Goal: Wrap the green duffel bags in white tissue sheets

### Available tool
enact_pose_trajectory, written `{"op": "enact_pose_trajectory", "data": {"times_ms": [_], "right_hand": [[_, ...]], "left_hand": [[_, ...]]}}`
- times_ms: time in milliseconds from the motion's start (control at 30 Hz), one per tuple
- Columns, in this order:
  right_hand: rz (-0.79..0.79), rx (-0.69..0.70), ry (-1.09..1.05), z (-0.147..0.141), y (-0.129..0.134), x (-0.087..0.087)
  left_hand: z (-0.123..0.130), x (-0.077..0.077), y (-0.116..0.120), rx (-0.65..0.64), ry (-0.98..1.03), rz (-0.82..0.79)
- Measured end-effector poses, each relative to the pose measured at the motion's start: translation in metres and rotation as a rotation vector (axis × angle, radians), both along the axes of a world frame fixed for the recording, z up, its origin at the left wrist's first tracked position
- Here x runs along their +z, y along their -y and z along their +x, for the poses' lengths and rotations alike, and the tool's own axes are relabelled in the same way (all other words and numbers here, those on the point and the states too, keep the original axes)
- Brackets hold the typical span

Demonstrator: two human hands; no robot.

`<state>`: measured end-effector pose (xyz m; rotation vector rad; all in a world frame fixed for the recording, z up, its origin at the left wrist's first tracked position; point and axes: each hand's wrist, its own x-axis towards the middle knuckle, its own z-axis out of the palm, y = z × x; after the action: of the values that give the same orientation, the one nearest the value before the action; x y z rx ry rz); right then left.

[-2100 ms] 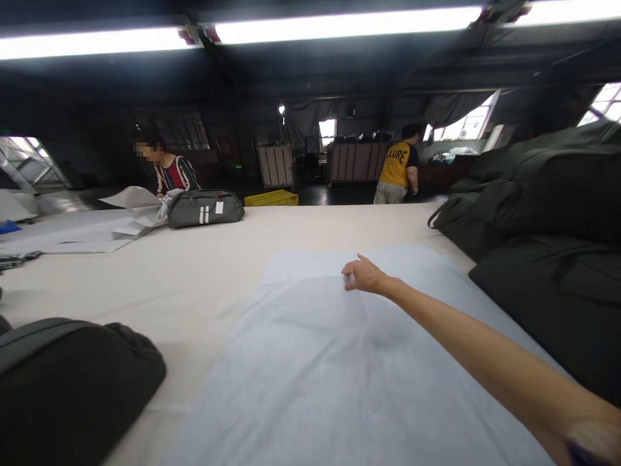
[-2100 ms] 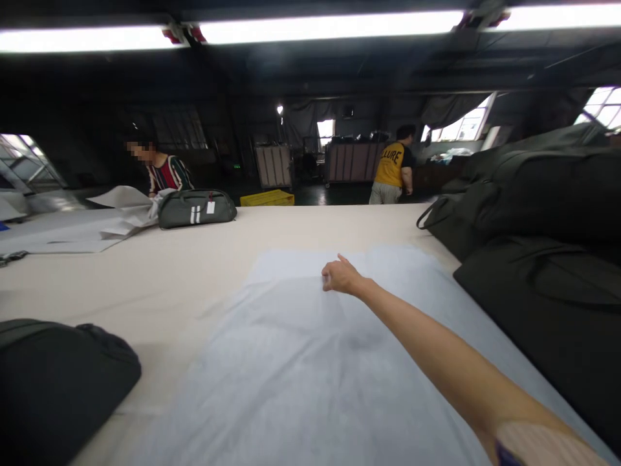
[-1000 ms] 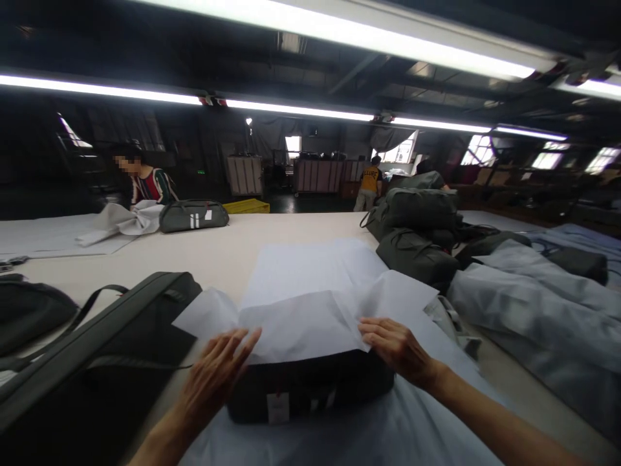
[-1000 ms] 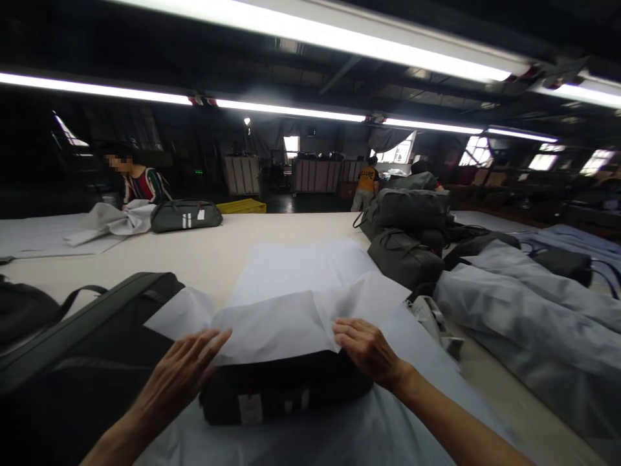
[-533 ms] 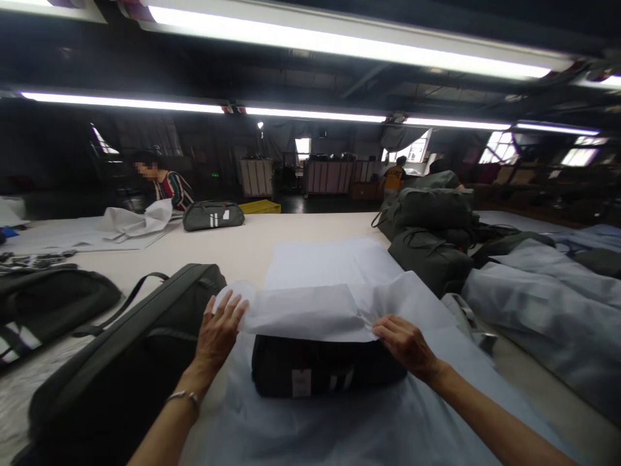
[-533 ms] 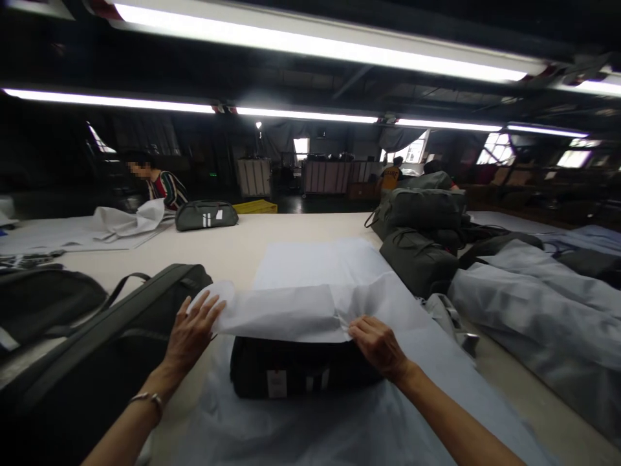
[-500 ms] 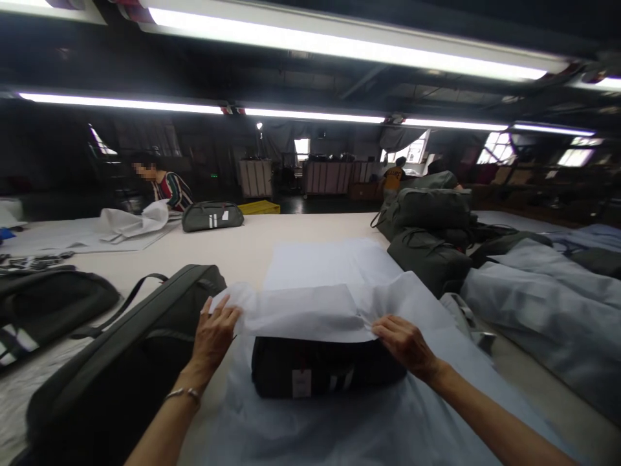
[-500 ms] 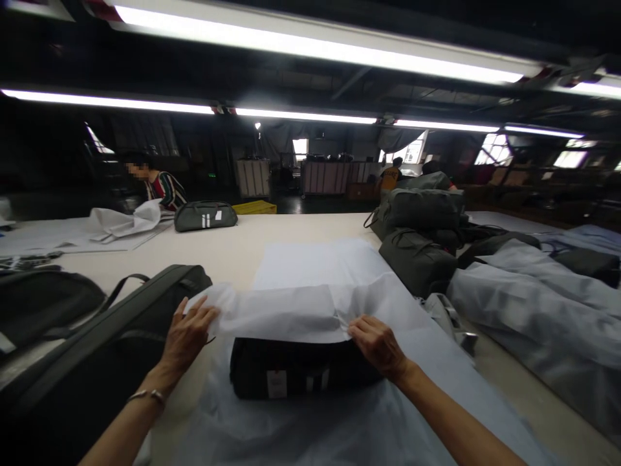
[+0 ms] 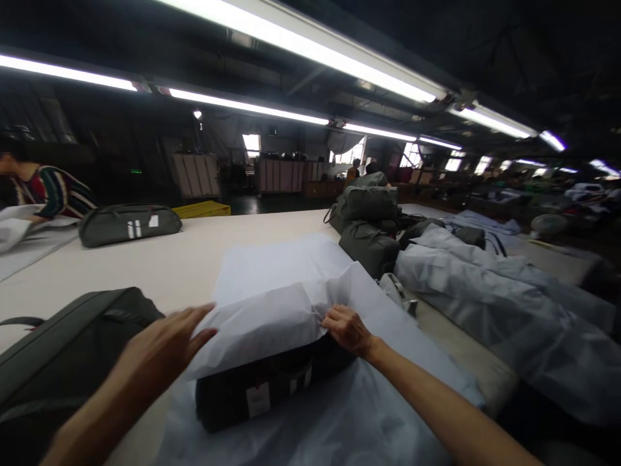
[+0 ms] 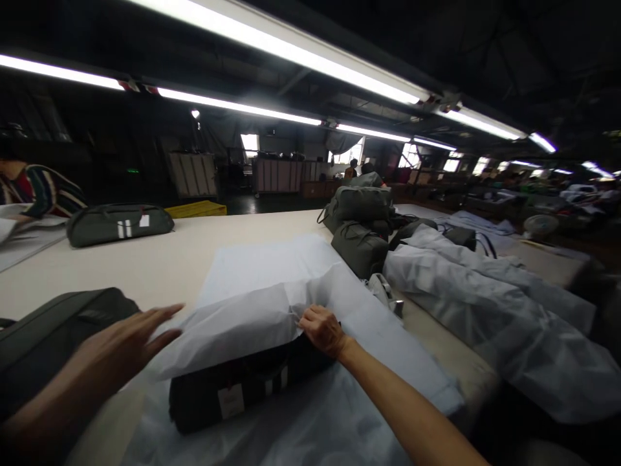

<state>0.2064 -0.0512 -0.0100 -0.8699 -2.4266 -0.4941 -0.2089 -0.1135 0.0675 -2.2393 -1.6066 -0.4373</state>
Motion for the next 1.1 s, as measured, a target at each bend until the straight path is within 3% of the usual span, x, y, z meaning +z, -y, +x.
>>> {"op": "enact_pose_trajectory", "data": {"times_ms": [67, 100, 167, 200, 300, 367, 433, 467, 567, 700, 800, 900, 1000, 1100], "right_hand": [[-0.009, -0.018, -0.005, -0.002, 0.002, -0.002], [-0.021, -0.025, -0.011, -0.003, 0.004, -0.003], [-0.086, 0.026, -0.014, -0.001, 0.008, -0.006], [-0.142, 0.07, -0.027, 0.002, 0.011, -0.006], [-0.313, 0.082, -0.228, 0.021, 0.01, 0.004], [-0.345, -0.145, -0.533, 0.042, -0.002, 0.018], [-0.397, -0.45, -0.876, 0.066, -0.024, 0.028], [-0.502, -0.574, -1.028, 0.078, -0.037, 0.03], [-0.887, -0.693, -1.244, 0.105, -0.069, 0.014], [-1.206, -0.592, -1.297, 0.128, -0.068, -0.026], [-1.236, -0.587, -1.382, 0.154, -0.029, -0.054], [-1.266, -0.668, -1.434, 0.184, 0.049, -0.083], [-1.53, -0.735, -1.366, 0.202, 0.151, -0.124], [-1.814, -0.781, -1.289, 0.195, 0.235, -0.174]], "left_hand": [[0.087, 0.014, -0.039, -0.251, -0.065, 0.006], [0.126, 0.012, -0.054, -0.34, -0.092, -0.007], [0.18, -0.009, -0.076, -0.472, -0.139, -0.127], [0.195, -0.023, -0.082, -0.51, -0.15, -0.191], [0.201, -0.06, -0.088, -0.558, -0.146, -0.302], [0.194, -0.069, -0.087, -0.569, -0.135, -0.31], [0.189, -0.067, -0.087, -0.571, -0.133, -0.306], [0.189, -0.065, -0.087, -0.57, -0.136, -0.306], [0.193, -0.062, -0.09, -0.569, -0.15, -0.311], [0.195, -0.064, -0.091, -0.559, -0.174, -0.327], [0.195, -0.063, -0.09, -0.543, -0.203, -0.337], [0.197, -0.06, -0.089, -0.52, -0.244, -0.333], [0.2, -0.058, -0.086, -0.487, -0.296, -0.306], [0.201, -0.057, -0.085, -0.46, -0.323, -0.297]]}}
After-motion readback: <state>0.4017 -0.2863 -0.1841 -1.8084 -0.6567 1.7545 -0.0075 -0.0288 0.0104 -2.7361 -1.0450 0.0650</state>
